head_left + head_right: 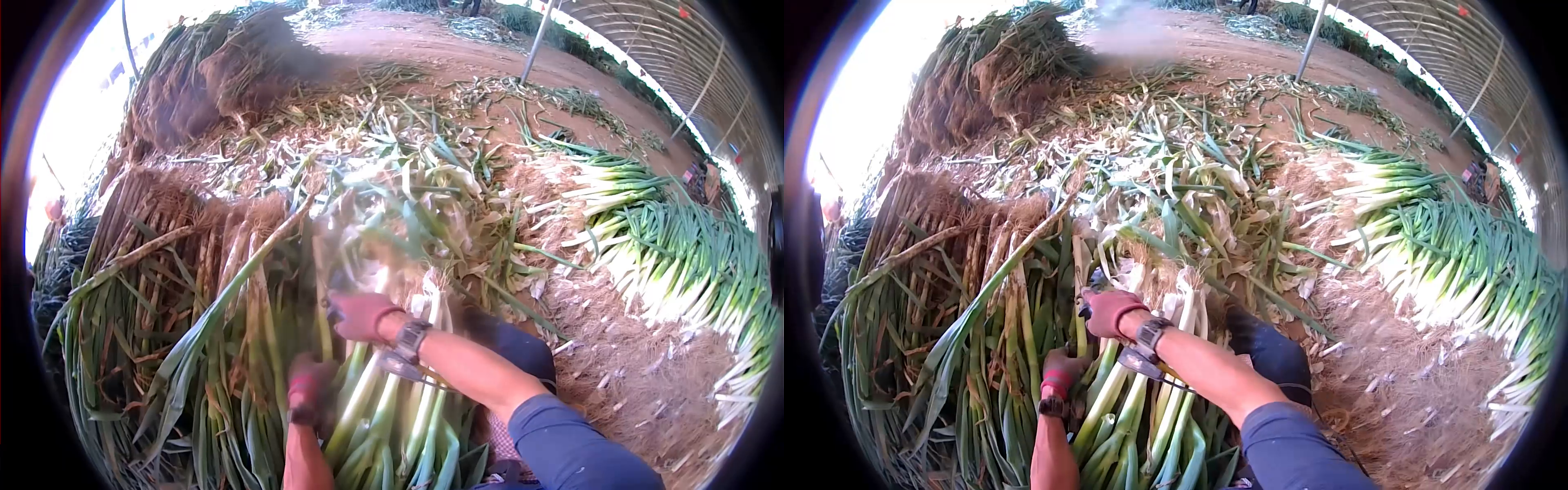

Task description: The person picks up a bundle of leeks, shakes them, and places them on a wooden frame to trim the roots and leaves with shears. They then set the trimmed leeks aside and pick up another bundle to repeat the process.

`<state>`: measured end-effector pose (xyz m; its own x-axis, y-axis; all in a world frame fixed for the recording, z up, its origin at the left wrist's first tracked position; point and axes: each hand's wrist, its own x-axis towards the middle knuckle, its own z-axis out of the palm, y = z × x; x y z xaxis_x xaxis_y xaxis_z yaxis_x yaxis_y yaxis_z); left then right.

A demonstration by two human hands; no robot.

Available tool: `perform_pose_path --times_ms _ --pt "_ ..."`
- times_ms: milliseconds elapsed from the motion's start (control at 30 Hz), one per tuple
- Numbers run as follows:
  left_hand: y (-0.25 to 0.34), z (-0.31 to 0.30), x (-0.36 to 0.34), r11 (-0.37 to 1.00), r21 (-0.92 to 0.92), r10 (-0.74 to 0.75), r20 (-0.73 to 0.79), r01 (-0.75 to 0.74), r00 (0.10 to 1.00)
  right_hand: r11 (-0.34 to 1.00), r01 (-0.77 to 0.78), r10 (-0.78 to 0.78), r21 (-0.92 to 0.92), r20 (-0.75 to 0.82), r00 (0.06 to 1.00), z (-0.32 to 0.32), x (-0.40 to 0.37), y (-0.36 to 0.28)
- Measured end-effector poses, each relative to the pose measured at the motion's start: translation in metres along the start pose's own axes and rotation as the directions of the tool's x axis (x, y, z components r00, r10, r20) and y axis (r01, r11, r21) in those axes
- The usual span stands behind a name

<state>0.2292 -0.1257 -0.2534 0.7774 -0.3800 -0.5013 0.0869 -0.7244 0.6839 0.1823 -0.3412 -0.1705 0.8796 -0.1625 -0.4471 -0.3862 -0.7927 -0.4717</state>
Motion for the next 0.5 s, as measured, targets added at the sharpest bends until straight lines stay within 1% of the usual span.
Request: perform_pose_path --times_ms 33,67,133,167,233,267,333,367,400,433,467,500 --pt "0.002 0.0 0.001 0.999 -0.016 -0.03 0.018 0.03 0.999 1.0 0.006 -0.006 0.01 -0.048 0.999 0.005 0.011 0.006" --pt "0.004 0.0 0.0 1.0 -0.014 -0.025 0.02 0.026 0.999 1.0 0.003 -0.002 0.011 -0.052 0.999 0.005 0.017 0.008" --pt "0.012 0.0 -0.004 0.997 -0.018 -0.072 0.03 0.072 0.997 0.999 -0.032 0.033 0.014 -0.077 0.996 0.002 0.024 0.011" --pt "0.007 0.0 -0.001 0.997 -0.017 -0.071 0.031 0.072 0.997 0.999 -0.024 0.028 0.03 -0.11 0.994 0.005 0.023 0.013" --pt "-0.001 0.0 0.004 1.0 -0.025 -0.009 0.046 0.01 0.999 1.0 -0.006 0.008 0.028 -0.096 0.995 0.01 0.015 0.017" --pt "-0.005 0.002 0.005 1.0 -0.026 -0.007 0.046 0.008 0.999 1.0 0.012 -0.01 0.026 -0.082 0.997 0.01 0.011 0.02" --pt "0.009 0.0 -0.009 0.997 0.052 0.048 0.015 -0.049 0.999 0.998 0.008 -0.003 0.057 -0.082 0.997 0.007 -0.002 0.021" --pt "0.017 -0.003 -0.019 0.997 0.054 0.048 0.018 -0.049 0.999 0.998 -0.005 0.01 0.056 -0.079 0.997 0.007 -0.006 0.022" --pt "0.031 -0.007 -0.029 0.997 0.058 0.043 0.057 -0.046 0.997 0.998 -0.015 0.019 0.054 -0.076 0.997 0.007 -0.01 0.023" --pt "0.044 -0.01 -0.036 0.997 0.062 0.032 0.093 -0.037 0.995 0.999 0.026 -0.023 0.023 -0.109 0.994 0.012 -0.008 0.029" --pt "0.055 -0.01 -0.041 0.992 0.097 0.066 0.095 -0.075 0.993 0.997 0.076 -0.075 0.0 -0.127 0.989 0.024 -0.008 0.033" --pt "0.057 -0.013 -0.049 0.986 0.139 0.08 0.094 -0.092 0.992 0.999 0.051 -0.053 -0.017 -0.107 0.993 0.023 -0.016 0.028"
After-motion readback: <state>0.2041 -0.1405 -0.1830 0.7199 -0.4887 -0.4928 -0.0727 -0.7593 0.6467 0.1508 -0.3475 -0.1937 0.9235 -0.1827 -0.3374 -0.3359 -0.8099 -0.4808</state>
